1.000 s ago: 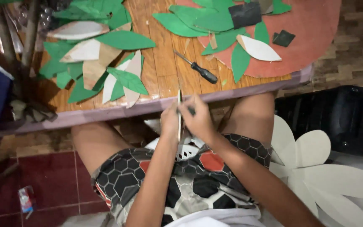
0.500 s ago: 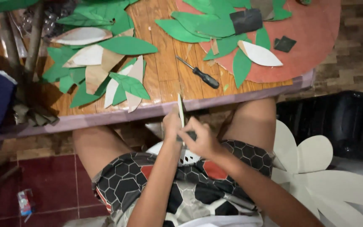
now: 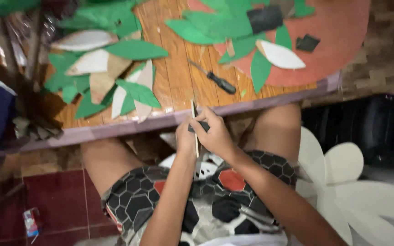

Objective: Sanding and smoothing the edges of metal leaf cutouts using hand tools

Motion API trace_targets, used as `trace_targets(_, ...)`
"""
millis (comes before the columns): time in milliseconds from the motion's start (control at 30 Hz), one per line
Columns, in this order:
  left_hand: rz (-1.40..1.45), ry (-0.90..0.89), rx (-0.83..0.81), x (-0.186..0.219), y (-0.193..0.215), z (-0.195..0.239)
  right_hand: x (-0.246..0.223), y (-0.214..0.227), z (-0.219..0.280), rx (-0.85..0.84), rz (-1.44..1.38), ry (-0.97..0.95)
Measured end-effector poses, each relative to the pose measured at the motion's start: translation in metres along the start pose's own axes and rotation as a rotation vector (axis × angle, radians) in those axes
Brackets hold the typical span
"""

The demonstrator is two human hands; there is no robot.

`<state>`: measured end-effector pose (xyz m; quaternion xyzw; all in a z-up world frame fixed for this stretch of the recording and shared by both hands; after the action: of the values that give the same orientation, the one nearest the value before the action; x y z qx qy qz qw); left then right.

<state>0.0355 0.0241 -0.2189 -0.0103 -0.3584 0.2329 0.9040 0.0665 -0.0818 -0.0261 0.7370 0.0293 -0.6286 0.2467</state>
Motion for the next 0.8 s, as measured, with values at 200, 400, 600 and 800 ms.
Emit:
trace_targets(200,-0.261,0.117,-0.098,0.004,-0.009,-0.008,-0.017,-0.014,0.044,-0.080,0.063,-0.036)
trace_targets(400,0.005,-0.118,-0.034,0.045,-0.029,0.046,0.004,0.011,-0.007,0.028,0.074,-0.028)
trace_targets(600,-0.124,-0.075,-0.157,0.043,-0.022,0.038,-0.003,-0.012,0.044,-0.120,0.029,-0.105)
trace_targets(800,0.104,-0.038,-0.136,0.010,-0.033,0.028,0.023,0.014,0.005,0.106,0.110,-0.133)
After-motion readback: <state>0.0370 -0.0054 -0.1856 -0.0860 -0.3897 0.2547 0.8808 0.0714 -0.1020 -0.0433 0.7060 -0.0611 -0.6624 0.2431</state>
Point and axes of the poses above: each hand's wrist, its own z-axis away from the middle knuckle, its own y-axis out of the back of the hand, x = y × z, the point moved 6 cm from there along -z, towards the middle knuckle, and after that the axes turned 15 degrees about -x, right-handed, at the moved point
